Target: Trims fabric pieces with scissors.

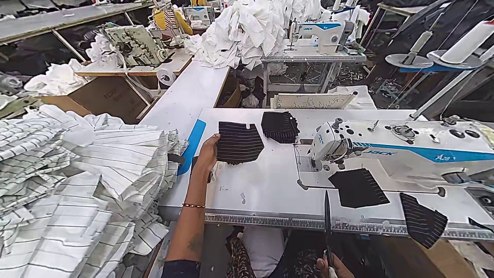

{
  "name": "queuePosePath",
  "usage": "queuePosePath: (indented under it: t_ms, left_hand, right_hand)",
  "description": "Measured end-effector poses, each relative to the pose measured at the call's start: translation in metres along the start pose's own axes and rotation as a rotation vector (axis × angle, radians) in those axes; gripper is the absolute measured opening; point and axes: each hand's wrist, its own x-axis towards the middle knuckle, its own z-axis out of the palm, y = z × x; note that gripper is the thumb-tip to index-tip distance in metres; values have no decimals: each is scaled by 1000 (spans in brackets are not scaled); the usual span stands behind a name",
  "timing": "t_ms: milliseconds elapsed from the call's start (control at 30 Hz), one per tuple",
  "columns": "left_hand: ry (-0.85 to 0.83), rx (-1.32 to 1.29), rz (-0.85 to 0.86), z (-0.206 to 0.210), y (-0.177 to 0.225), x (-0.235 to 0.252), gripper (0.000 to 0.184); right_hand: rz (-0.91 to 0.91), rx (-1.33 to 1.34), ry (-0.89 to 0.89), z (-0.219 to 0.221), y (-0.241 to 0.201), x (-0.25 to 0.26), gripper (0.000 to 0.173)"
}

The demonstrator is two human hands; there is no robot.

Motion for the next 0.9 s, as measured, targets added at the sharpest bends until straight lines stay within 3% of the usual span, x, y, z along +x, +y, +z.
queuePosePath:
  t_ms: [67,167,300,400,467,533,633,733,833,900]
  left_hand:
    - [-34,85,53,6,8,-10,31]
    - [-67,557,238,32,8,-36,26]
    - [-458,1090,272,80,-46,-96,37]
    - [-737,1152,342,87,-115,-130,36]
    - [-802,1156,440,82,-143,-144,35]
    - [-834,1156,539,75,-152,-148,37]
    - [-928,1153,519,67,-147,-146,43]
    - [-905,1152,559,67,-148,-143,38]
    - [-756,1152,639,75,-160,-138,34]
    - [-721,1109,602,82,-161,-131,36]
  right_hand:
    - [-20,3,-14,2,-4,5,18]
    - [-22,-21,-26,6,-17,10,18]
    - [-13,2,-10,17,-21,15,21]
    - [43,40,-20,22,-23,14,24]
    - [95,26,-28,20,-24,13,26]
    - [143,31,-38,17,-22,11,27]
    - [209,21,-63,11,-23,9,27]
    - [241,-26,-84,7,-22,9,30]
    - [265,-44,-77,9,-24,9,30]
    - [284,-42,-82,12,-26,10,30]
